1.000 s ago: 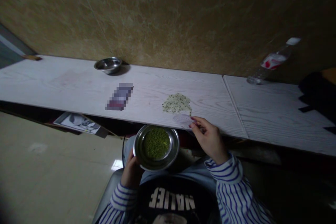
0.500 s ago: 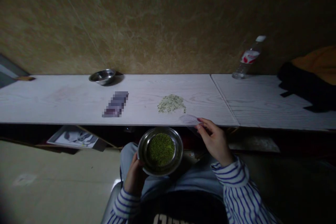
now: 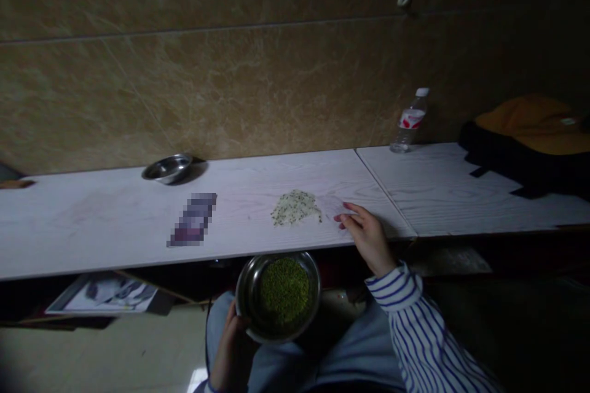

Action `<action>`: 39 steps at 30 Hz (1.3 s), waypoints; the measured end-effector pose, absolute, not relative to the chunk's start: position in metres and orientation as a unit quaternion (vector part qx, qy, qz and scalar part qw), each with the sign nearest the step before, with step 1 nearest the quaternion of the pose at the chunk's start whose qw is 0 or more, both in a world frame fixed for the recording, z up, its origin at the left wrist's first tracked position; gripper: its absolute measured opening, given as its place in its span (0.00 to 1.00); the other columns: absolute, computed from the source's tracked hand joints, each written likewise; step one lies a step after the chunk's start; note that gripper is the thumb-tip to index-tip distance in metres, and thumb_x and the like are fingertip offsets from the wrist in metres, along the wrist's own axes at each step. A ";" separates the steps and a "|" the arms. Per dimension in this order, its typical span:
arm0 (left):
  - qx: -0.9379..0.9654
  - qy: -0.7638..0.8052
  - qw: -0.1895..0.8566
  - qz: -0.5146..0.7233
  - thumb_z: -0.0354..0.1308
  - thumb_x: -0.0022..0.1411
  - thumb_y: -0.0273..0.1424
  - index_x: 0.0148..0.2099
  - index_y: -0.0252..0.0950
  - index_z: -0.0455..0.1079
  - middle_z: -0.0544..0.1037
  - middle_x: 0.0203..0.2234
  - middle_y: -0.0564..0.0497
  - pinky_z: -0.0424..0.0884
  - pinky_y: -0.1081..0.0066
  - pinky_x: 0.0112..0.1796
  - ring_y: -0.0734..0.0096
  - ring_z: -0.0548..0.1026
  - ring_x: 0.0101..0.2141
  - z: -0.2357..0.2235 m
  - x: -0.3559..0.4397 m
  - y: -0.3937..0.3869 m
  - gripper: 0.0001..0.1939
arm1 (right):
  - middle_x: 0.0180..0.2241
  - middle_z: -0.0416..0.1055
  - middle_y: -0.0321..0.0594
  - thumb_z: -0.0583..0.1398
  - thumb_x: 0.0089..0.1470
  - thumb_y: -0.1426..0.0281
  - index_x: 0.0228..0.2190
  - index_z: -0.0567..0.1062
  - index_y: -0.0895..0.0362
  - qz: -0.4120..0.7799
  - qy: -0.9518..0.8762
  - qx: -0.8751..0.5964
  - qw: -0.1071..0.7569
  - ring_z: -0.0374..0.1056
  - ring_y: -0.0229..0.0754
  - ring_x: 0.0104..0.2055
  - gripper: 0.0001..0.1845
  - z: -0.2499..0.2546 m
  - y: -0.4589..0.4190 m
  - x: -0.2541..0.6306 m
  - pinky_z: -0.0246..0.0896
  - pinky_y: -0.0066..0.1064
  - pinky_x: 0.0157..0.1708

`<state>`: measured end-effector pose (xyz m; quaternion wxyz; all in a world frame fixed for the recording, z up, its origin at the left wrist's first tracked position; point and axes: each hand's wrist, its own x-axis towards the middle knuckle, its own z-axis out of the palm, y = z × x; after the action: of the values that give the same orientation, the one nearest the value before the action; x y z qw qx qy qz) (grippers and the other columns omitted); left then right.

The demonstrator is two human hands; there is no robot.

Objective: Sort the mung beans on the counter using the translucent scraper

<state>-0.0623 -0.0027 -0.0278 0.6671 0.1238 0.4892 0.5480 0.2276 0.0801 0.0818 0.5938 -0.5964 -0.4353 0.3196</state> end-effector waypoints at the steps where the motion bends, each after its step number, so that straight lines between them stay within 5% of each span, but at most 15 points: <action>1: 0.120 0.485 0.666 0.553 0.63 0.49 0.32 0.59 0.45 0.68 0.76 0.51 0.43 0.73 0.60 0.40 0.45 0.73 0.51 -0.027 -0.061 -0.002 0.33 | 0.32 0.81 0.47 0.67 0.46 0.54 0.47 0.75 0.60 0.319 -0.438 -0.598 0.590 0.74 0.45 0.32 0.30 0.080 0.086 0.230 0.69 0.39 0.37; 10: 0.120 0.456 0.662 0.583 0.62 0.51 0.28 0.62 0.45 0.68 0.82 0.40 0.46 0.75 0.61 0.39 0.54 0.79 0.39 -0.017 -0.046 0.007 0.34 | 0.29 0.81 0.44 0.65 0.47 0.58 0.44 0.78 0.58 0.316 -0.528 -0.591 0.521 0.76 0.45 0.32 0.23 0.076 0.126 0.257 0.70 0.36 0.33; 22: 0.107 0.438 0.663 0.597 0.66 0.50 0.30 0.58 0.47 0.75 0.79 0.55 0.46 0.70 0.57 0.53 0.46 0.68 0.61 -0.027 -0.034 0.025 0.30 | 0.29 0.79 0.42 0.66 0.46 0.61 0.40 0.77 0.56 0.348 -0.541 -0.608 0.466 0.76 0.45 0.30 0.19 0.080 0.144 0.284 0.74 0.35 0.31; 34: 0.085 0.460 0.650 0.600 0.64 0.51 0.33 0.58 0.49 0.75 0.77 0.57 0.48 0.61 0.53 0.61 0.46 0.63 0.64 -0.033 -0.037 0.022 0.29 | 0.30 0.79 0.40 0.61 0.52 0.67 0.44 0.78 0.56 0.315 -0.627 -0.588 0.402 0.74 0.41 0.29 0.16 0.097 0.183 0.227 0.70 0.32 0.30; 39: 0.095 0.458 0.643 0.606 0.63 0.53 0.32 0.56 0.47 0.77 0.78 0.56 0.49 0.59 0.57 0.62 0.49 0.62 0.65 -0.019 -0.035 0.026 0.26 | 0.33 0.81 0.43 0.59 0.54 0.68 0.44 0.78 0.55 0.213 -0.657 -0.618 0.376 0.75 0.43 0.28 0.15 0.098 0.184 0.202 0.68 0.31 0.28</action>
<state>-0.0354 0.0261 -0.0185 0.6434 0.0949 0.4579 0.6061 0.2024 0.1840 0.0979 0.3765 -0.6180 -0.6565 0.2126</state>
